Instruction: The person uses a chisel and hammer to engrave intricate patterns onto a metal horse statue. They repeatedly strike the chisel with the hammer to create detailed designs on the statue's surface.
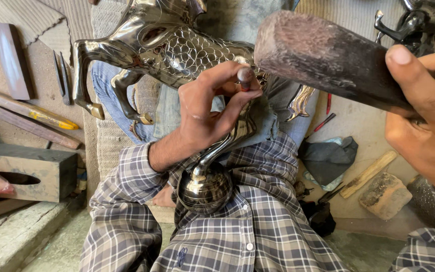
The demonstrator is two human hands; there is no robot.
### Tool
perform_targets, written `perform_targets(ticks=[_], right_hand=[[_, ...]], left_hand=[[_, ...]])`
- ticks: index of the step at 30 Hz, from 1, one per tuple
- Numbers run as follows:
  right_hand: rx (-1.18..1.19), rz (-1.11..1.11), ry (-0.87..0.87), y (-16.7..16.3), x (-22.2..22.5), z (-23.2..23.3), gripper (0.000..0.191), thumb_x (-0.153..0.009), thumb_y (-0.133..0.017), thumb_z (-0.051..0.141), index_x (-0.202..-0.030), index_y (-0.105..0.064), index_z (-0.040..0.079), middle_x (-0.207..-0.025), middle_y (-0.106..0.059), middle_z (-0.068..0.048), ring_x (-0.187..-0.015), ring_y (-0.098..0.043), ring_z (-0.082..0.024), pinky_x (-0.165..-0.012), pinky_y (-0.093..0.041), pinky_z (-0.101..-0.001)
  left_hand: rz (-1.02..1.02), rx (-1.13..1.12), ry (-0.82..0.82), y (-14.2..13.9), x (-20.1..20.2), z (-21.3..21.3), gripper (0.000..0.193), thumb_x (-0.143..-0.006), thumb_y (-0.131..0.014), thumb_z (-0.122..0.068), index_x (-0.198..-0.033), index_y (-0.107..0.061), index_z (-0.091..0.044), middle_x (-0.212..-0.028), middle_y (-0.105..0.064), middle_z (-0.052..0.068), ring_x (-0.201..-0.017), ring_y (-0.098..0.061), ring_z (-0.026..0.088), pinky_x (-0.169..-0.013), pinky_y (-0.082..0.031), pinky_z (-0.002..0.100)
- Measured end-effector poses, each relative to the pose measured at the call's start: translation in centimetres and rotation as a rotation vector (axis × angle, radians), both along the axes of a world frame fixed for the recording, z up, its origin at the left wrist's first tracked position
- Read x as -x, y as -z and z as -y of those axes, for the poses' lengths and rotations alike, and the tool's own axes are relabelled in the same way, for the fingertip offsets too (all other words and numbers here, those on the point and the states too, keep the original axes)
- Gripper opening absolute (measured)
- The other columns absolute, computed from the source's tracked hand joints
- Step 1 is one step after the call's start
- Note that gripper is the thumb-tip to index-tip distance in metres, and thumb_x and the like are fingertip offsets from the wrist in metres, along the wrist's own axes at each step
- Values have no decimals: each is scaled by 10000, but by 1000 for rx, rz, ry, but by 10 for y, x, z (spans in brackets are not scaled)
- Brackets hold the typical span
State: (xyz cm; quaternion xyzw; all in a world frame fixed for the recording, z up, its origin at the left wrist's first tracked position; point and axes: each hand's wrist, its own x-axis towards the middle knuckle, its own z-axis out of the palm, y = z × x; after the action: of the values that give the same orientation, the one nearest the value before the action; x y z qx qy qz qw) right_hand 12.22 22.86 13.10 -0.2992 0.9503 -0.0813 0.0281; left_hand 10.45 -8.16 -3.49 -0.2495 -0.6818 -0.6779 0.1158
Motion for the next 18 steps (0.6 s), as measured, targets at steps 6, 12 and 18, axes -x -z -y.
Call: perform_targets(ticks=[6, 12, 18], right_hand=[[202, 59, 106, 21, -18, -10, 794, -942, -659, -96, -1618, -331, 161, -1001, -582, -131, -736, -562, -213, -623, -452, -333], [170, 102, 55, 23, -22, -21, 710, -957, -638, -40, -1571, -330, 137, -961, -585, -91, -751, -578, -187, -638, -451, -317], [58, 60, 69, 23, -25, -16, 868, -979, -715, -81, -1679, -299, 219, -1002, -599, -136, -808, -607, -233, -703, -497, -353]], left_hand=[[-100, -19, -23, 2, -3, 1, 478, -1016, -778, 34, -1364, -458, -36, -1149, -713, 152, -1025, -786, 216, -784, -700, 278], [-199, 87, 35, 5, 7, 4, 423, -943, -752, 13, -1315, -563, -54, -1090, -754, 120, -902, -763, 199, -763, -660, 347], [-178, 294, 166, -11, 20, 9, 369, -1002, -750, -30, -1329, -601, -115, -1124, -751, 60, -896, -763, 177, -791, -646, 317]])
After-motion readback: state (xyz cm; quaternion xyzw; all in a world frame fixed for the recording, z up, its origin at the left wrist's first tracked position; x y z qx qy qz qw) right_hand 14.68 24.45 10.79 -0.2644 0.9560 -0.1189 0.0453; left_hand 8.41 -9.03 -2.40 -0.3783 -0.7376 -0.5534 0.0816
